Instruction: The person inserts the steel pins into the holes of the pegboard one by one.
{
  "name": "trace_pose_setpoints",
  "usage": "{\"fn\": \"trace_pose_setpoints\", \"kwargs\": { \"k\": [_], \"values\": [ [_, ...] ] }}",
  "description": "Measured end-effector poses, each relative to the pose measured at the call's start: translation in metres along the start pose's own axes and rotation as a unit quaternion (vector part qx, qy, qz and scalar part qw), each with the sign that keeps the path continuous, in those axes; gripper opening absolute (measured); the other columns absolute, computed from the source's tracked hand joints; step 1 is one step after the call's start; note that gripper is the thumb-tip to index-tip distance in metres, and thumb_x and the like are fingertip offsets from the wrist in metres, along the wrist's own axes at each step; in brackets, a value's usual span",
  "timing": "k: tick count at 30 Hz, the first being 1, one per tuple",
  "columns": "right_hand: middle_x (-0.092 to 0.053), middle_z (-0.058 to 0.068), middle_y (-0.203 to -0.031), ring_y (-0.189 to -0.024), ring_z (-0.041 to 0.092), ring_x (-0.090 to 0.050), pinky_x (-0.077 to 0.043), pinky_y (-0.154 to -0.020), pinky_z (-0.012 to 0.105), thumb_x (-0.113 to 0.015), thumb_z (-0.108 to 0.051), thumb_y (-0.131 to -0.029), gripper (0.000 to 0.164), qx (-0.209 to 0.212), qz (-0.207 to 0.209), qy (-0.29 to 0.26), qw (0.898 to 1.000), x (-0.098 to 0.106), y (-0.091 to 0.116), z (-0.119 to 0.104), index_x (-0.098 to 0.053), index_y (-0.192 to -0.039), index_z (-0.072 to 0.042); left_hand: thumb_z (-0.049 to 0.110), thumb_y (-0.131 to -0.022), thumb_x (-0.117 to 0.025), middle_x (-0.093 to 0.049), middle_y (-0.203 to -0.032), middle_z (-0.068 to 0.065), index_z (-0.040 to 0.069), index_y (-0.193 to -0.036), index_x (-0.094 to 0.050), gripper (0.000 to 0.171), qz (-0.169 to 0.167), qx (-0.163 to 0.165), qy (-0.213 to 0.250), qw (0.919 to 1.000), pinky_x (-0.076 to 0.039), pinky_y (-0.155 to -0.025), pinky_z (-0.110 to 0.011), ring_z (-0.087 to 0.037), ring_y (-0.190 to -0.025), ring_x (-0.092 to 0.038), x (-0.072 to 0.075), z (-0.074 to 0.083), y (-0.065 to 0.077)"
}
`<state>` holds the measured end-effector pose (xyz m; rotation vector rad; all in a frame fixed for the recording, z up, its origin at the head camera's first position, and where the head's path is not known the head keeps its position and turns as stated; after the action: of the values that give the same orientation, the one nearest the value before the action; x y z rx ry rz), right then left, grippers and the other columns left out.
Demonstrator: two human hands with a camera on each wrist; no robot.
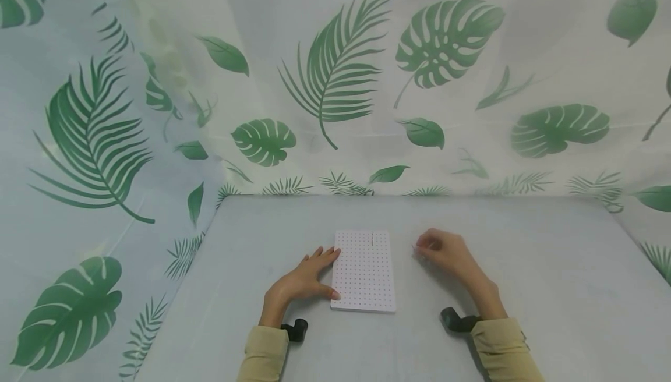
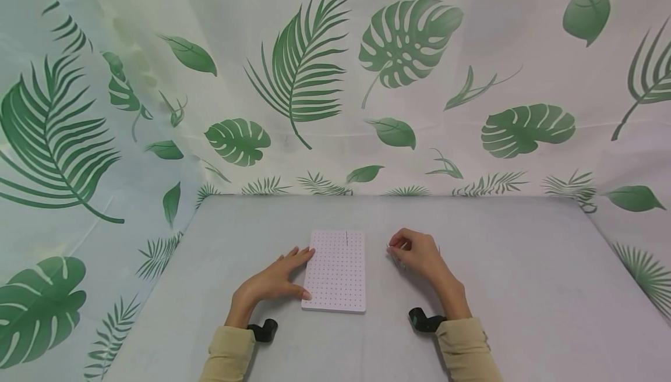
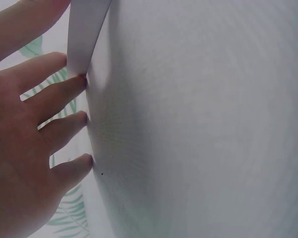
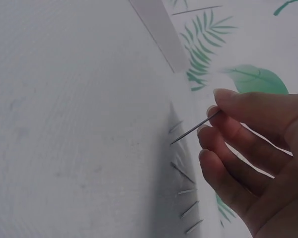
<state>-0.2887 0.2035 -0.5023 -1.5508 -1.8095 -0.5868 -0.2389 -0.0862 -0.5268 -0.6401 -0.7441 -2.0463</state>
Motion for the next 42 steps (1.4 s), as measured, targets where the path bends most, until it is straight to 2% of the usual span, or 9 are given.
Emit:
{"fn": "trace_pose_setpoints", "kwargs": {
  "k": [7, 13, 21, 27, 38, 42],
  "values": [
    [-0.073, 0.005, -0.084, -0.064, 0.010, -0.061, -0.050, -0.056, 0.024, -0.079, -0.013, -0.088, 0.009, -0.006, 0.004, -0.010, 1.000, 0.001, 0.001, -0.004, -0.071, -0.091, -0.008, 0.024, -0.080, -0.088, -0.028, -0.169, -0.012, 0.009, -0.161, -0.035, 0.098, 0.003, -0.004, -0.006, 1.0000, -0.009, -0.130, -0.057, -0.037, -0.160, -0.013, 0.000, -0.001, 0.001],
    [-0.072, 0.003, -0.082, -0.066, 0.011, -0.059, -0.048, -0.057, 0.024, -0.080, -0.014, -0.088, 0.011, -0.001, 0.009, -0.011, 1.000, 0.002, 0.002, -0.010, -0.070, -0.089, -0.010, 0.023, -0.080, -0.087, -0.028, -0.169, -0.011, 0.009, -0.161, -0.035, 0.098, 0.002, -0.001, -0.002, 1.0000, -0.009, -0.130, -0.057, -0.037, -0.160, -0.013, 0.001, -0.001, 0.004],
    [-0.073, 0.004, -0.082, -0.061, 0.009, -0.061, -0.049, -0.052, 0.023, -0.081, -0.015, -0.088, 0.013, 0.007, 0.017, -0.045, 0.999, 0.000, 0.003, -0.020, -0.068, -0.088, -0.011, 0.024, -0.081, -0.087, -0.027, -0.170, -0.011, 0.009, -0.161, -0.034, 0.098, 0.000, 0.000, -0.002, 1.0000, -0.008, -0.130, -0.057, -0.037, -0.160, -0.012, 0.002, -0.001, 0.006],
    [-0.073, 0.000, -0.077, -0.063, 0.008, -0.064, -0.048, -0.056, 0.021, -0.083, -0.018, -0.087, 0.016, 0.033, 0.032, -0.067, 0.997, -0.003, -0.001, -0.035, -0.067, -0.086, -0.012, 0.025, -0.081, -0.087, -0.028, -0.169, -0.012, 0.008, -0.161, -0.035, 0.097, 0.004, -0.003, -0.007, 1.0000, -0.008, -0.130, -0.056, -0.037, -0.160, -0.012, 0.008, -0.003, 0.006],
    [-0.076, 0.002, -0.079, -0.069, 0.009, -0.069, -0.048, -0.061, 0.020, -0.083, -0.019, -0.087, 0.019, 0.011, 0.049, -0.070, 0.996, -0.006, -0.003, -0.045, -0.066, -0.087, -0.010, 0.025, -0.081, -0.087, -0.026, -0.170, -0.011, 0.010, -0.161, -0.035, 0.097, 0.001, -0.006, 0.007, 1.0000, -0.007, -0.130, -0.057, -0.037, -0.160, -0.011, 0.006, 0.001, 0.001],
    [-0.075, 0.002, -0.076, -0.069, 0.009, -0.069, -0.049, -0.063, 0.019, -0.084, -0.014, -0.086, 0.018, 0.020, 0.061, -0.090, 0.994, -0.007, -0.005, -0.051, -0.066, -0.085, -0.009, 0.024, -0.082, -0.086, -0.026, -0.170, -0.010, 0.010, -0.161, -0.034, 0.096, -0.005, -0.004, 0.005, 1.0000, -0.006, -0.130, -0.056, -0.037, -0.160, -0.010, 0.004, 0.002, 0.000]
  ]
}}
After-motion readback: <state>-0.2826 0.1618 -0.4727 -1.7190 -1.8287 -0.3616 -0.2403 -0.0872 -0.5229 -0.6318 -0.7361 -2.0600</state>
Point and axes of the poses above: each hand's wrist, its own y-axis away from the middle knuckle, its own x-axis out of the back of the hand, z = x × y, the point moved 10 cm from there along -y, towards the middle knuckle
